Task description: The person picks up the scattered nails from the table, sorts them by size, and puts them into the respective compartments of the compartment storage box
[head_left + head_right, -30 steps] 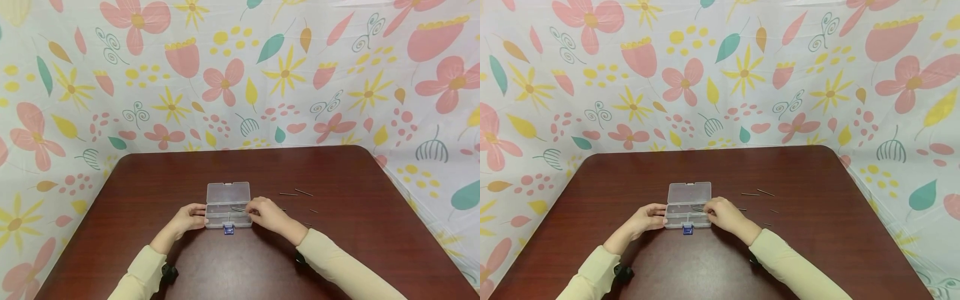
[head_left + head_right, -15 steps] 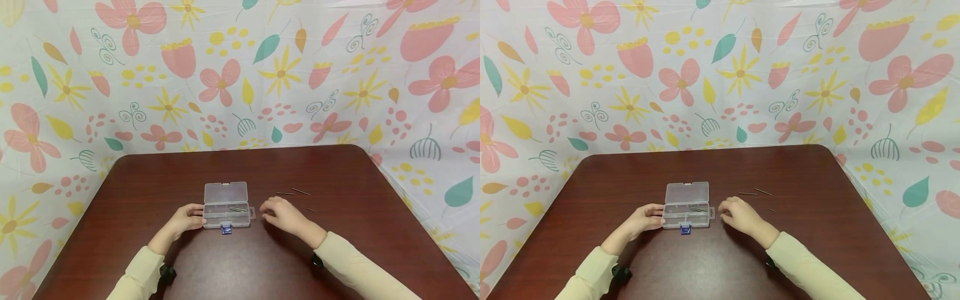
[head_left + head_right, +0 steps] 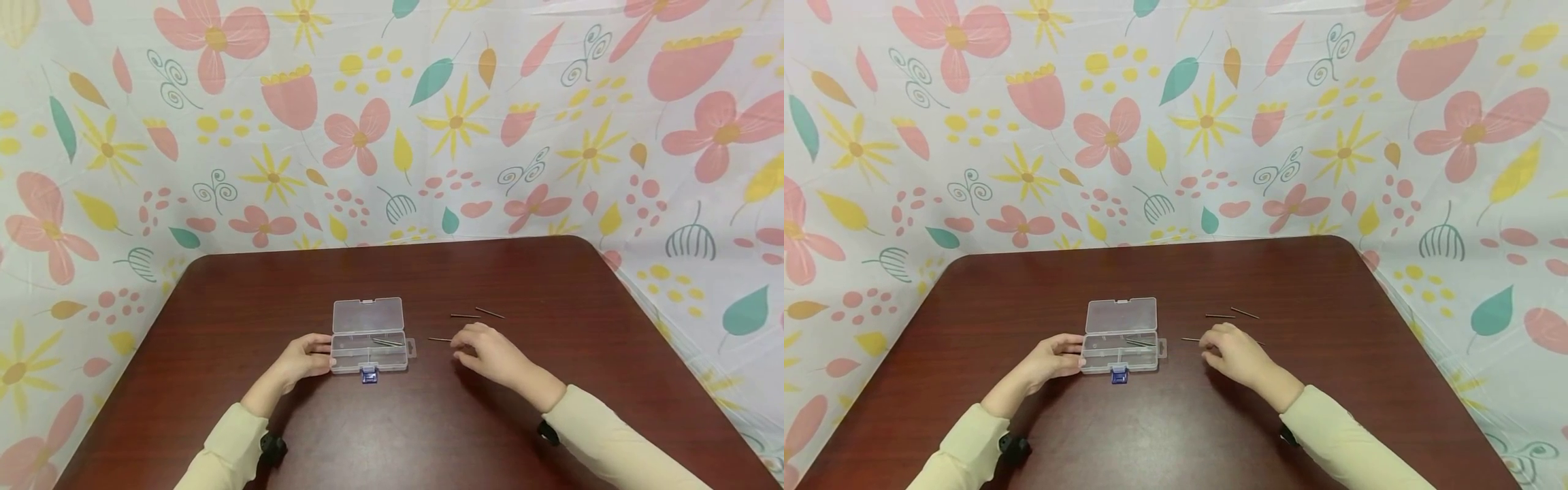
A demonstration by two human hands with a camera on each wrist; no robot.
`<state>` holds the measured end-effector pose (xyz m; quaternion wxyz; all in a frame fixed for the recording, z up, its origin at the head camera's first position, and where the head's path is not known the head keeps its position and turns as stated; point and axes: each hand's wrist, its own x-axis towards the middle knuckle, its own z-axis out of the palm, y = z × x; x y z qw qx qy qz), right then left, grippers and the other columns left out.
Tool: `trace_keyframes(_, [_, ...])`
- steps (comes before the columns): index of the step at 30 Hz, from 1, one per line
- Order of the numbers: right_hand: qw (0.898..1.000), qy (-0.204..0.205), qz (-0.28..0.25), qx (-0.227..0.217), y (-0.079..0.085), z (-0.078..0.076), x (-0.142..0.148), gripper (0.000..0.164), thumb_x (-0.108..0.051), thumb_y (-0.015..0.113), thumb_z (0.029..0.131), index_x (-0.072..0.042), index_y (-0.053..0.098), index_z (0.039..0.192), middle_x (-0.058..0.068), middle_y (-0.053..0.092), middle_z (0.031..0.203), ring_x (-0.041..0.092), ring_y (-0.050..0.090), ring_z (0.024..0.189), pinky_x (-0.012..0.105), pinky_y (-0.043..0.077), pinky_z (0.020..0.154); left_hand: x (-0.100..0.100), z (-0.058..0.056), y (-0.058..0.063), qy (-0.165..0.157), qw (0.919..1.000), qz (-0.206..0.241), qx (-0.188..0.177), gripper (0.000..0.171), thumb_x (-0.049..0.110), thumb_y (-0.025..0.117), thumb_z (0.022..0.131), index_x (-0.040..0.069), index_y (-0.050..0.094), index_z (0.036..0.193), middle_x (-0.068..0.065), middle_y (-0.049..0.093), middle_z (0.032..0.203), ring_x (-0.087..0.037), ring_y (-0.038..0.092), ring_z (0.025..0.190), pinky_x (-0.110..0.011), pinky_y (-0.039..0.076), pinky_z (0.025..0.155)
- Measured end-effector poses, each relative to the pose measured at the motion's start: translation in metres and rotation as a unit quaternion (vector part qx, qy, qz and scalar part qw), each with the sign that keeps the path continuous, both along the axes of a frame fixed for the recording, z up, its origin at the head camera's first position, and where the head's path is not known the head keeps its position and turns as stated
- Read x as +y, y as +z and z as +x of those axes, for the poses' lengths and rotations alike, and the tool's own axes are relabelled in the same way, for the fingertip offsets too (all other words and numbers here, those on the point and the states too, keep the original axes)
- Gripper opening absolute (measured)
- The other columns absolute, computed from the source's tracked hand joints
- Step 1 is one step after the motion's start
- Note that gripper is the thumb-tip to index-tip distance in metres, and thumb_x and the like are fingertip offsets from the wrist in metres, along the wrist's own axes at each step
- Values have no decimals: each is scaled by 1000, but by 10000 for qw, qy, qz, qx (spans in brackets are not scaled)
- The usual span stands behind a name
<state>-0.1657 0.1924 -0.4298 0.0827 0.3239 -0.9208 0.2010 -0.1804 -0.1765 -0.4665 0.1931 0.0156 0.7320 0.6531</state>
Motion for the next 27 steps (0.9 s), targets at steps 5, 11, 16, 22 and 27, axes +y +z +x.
trace_keyframes(5, [9997,-209,74,115,-4,6,14,12,-8,75,78,-7,70,90,-2,65,87,17,58,85,30,51,70,1,0,2,18,10000,-55,-9,55,-7,65,82,-14,42,131,-32,53,122,-12,63,88,-28,56,77])
trace_keyframes(11, [9992,-370,171,51,-11,15,31,12,-7,75,78,-10,70,88,-4,64,86,16,57,84,30,50,68,2,-1,4,39,9999,-106,-13,55,-6,65,81,-14,42,130,-32,54,120,-14,63,88,-29,56,78])
trace_keyframes(16, [9986,-466,249,43,-16,21,41,13,-6,76,77,-13,69,86,-6,63,85,15,56,82,29,50,67,2,-2,3,-47,10000,-66,31,56,-6,65,82,-16,40,131,-35,51,122,-14,62,87,-33,56,80])
trace_keyframes(22, [9977,-589,322,105,-19,25,46,16,-7,77,75,-14,66,84,-7,59,82,15,57,82,32,51,68,2,-1,3,-30,10000,-95,2,55,-6,65,82,-15,41,131,-34,52,122,-14,62,88,-31,56,79])
trace_keyframes(27, [9969,-654,421,118,-23,28,51,17,-6,76,73,-13,64,82,-6,59,80,16,57,81,32,51,68,1,1,3,-13,9999,-115,-38,55,-6,64,82,-14,41,131,-32,53,121,-12,63,88,-29,56,77])
